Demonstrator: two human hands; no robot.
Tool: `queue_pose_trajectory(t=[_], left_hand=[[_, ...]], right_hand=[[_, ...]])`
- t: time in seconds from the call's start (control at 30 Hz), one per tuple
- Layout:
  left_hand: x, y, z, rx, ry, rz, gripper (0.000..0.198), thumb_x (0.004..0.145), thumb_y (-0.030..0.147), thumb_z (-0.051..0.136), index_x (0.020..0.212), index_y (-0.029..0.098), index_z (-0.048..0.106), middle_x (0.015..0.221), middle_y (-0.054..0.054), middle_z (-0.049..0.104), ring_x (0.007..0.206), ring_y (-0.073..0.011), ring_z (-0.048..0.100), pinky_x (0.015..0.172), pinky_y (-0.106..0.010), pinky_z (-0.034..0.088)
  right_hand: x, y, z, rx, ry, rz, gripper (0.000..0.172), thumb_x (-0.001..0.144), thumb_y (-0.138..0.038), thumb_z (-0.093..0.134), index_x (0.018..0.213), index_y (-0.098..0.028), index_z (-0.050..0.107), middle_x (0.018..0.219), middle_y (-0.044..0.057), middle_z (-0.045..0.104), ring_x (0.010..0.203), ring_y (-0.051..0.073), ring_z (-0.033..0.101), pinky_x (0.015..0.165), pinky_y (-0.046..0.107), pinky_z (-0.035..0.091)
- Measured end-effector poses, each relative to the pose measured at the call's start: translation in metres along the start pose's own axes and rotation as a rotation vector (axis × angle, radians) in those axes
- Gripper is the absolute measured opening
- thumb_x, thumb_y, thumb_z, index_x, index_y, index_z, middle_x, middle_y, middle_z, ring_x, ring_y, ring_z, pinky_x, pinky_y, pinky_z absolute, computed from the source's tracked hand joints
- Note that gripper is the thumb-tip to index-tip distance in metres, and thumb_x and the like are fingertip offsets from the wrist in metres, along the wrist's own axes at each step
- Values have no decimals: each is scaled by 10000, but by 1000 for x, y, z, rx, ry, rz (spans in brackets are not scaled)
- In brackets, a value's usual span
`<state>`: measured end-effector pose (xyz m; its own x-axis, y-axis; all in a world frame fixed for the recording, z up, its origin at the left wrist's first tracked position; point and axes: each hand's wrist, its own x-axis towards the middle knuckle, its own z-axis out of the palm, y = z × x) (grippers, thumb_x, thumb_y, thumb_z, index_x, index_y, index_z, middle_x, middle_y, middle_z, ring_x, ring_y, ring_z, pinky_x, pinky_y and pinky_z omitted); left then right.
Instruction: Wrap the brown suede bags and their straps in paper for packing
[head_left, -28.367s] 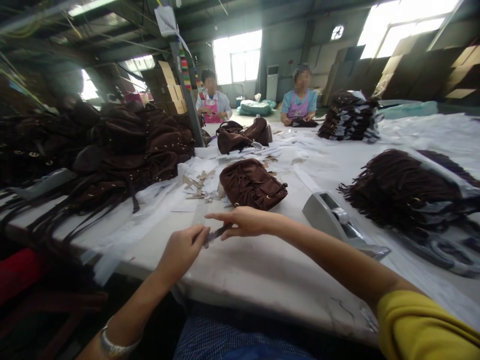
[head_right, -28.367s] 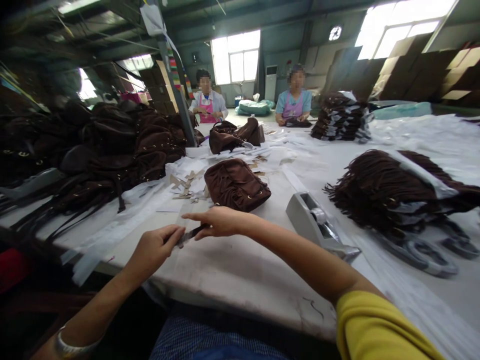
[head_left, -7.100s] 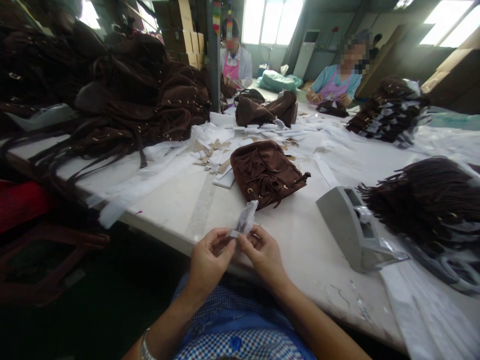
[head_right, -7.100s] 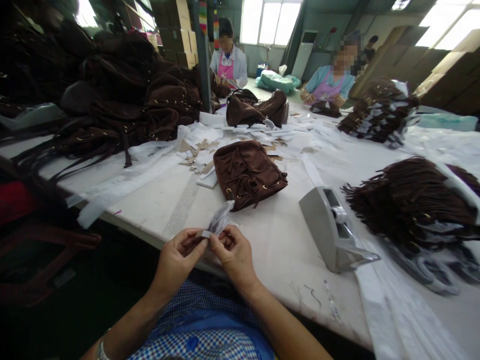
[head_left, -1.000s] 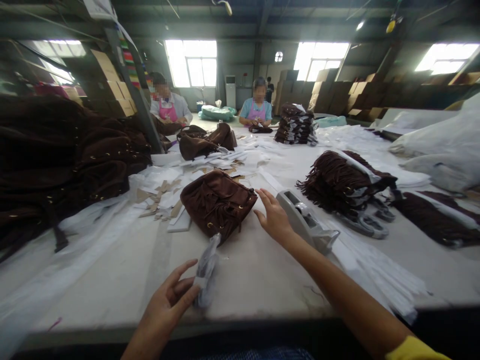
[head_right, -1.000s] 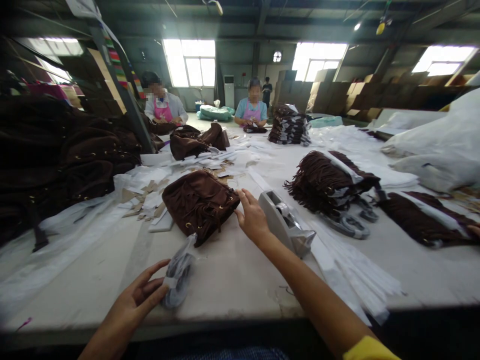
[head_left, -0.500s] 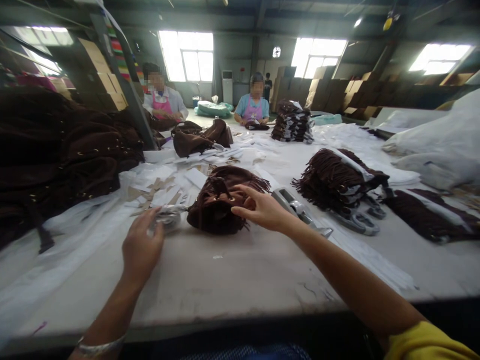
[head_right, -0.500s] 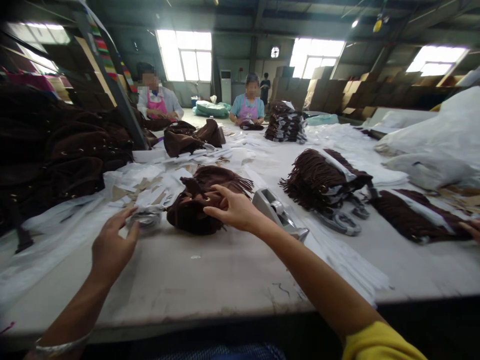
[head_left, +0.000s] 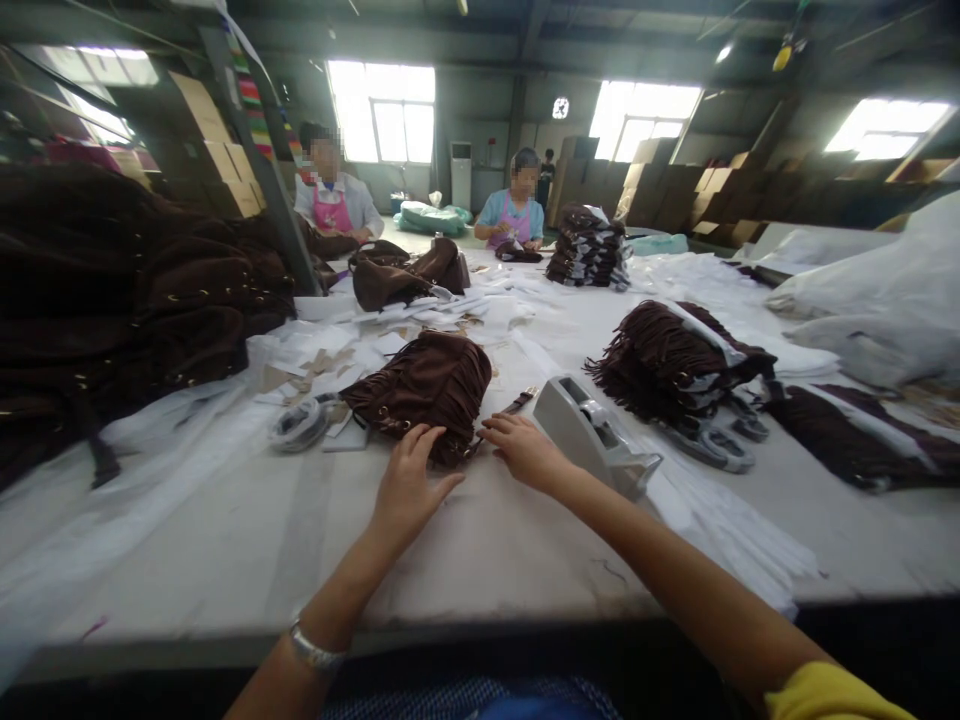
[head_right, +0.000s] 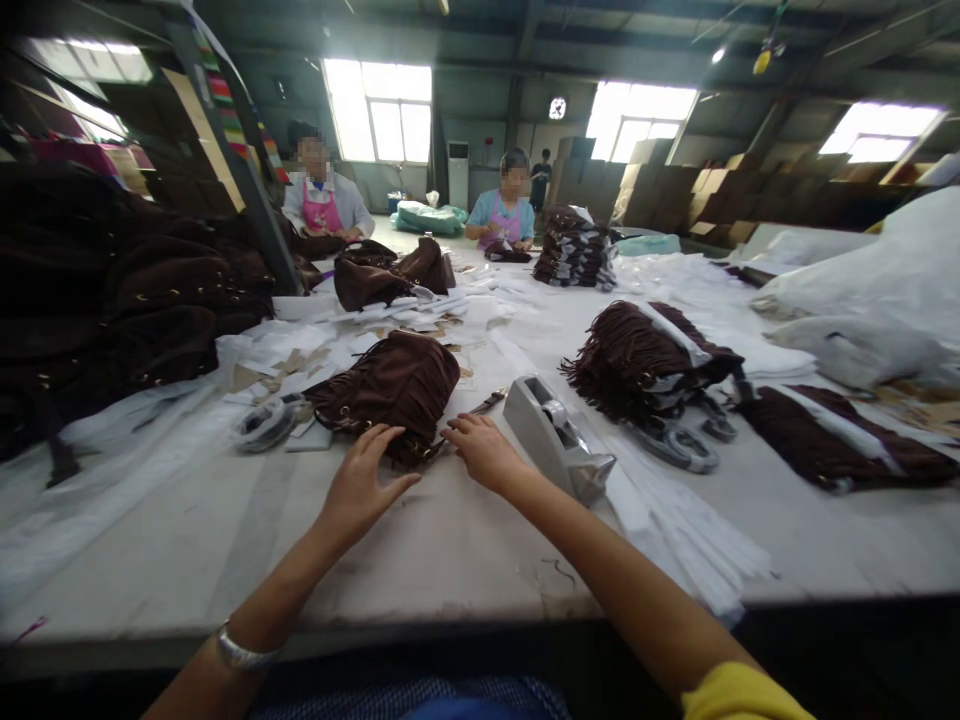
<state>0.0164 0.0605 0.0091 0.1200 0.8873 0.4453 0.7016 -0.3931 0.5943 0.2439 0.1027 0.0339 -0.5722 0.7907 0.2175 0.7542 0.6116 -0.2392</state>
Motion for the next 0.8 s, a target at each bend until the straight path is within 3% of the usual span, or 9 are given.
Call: queue_pose_trajectory(t=[0.07,0.13,0.27,0.3,0.37,0.5,0.57,0.67,0.8], left_hand=[[0,-5,3,32,-60,4,622,753,266,753,1333,191,544,1420,-159,507,1327,-320,468,1116,-472,377],[-1,-7,1,23,-64,-4,597,788,256,715,1352,187,532,1438,-162,498,1330,-312,472,1121,-467,376],[-12,5,-13,-161,146,-123,351,880,342,614,1203,205,614,1255,-115,637,1197,-276,584,1082,-459,416],[-17,11,-15,-272,173,-209,319,890,385,602,1145,196,629,1160,-110,674,1106,-270,633,1031,-456,462],[-28,24,-16,-574,108,-411,362,884,478,599,1073,171,633,1044,-111,700,958,-260,686,919,-439,530],[-47,53,-5,-1113,-196,-682,499,864,540,624,1193,165,598,1258,-167,639,1107,-282,652,969,-431,502],[-52,64,0,-1216,-255,-708,506,878,529,619,1249,187,583,1330,-165,601,1223,-282,582,1031,-421,451],[-60,73,2,-1287,-280,-648,459,890,494,624,1241,200,603,1326,-145,602,1283,-276,525,1056,-400,413],[-80,75,-10,-1383,-258,-731,467,845,427,703,1220,171,599,1046,-102,665,1022,-217,638,960,-371,482]], right_hand=[[-2,-3,6,-125,-71,18,223,917,-138,584,1121,-158,674,1193,149,674,1280,280,517,1131,501,287],[-1,-10,4,-167,-93,82,164,951,-206,559,1029,-154,694,1048,135,716,1146,273,612,1104,476,323],[1,-27,-13,-79,-52,167,298,940,-272,582,1230,-233,635,1007,94,737,928,241,696,854,351,500],[3,-30,-18,18,-43,183,380,925,-265,601,1305,-264,587,992,72,742,896,225,701,822,329,508],[7,-36,-26,340,-93,227,496,897,-231,622,1380,-277,522,923,38,745,797,182,702,776,298,523],[22,-50,-31,1095,-373,323,464,883,-182,608,1343,-156,554,887,59,731,721,139,693,729,273,562],[27,-59,-29,1366,-437,359,436,859,-144,617,1294,-136,586,928,72,732,808,140,706,799,270,564],[30,-75,-21,1643,-413,428,421,776,-68,652,1191,-135,635,990,79,730,958,152,705,927,278,536],[29,-84,-6,1700,-321,410,413,721,-92,723,1124,-162,670,1112,82,706,1105,194,661,1029,353,496]])
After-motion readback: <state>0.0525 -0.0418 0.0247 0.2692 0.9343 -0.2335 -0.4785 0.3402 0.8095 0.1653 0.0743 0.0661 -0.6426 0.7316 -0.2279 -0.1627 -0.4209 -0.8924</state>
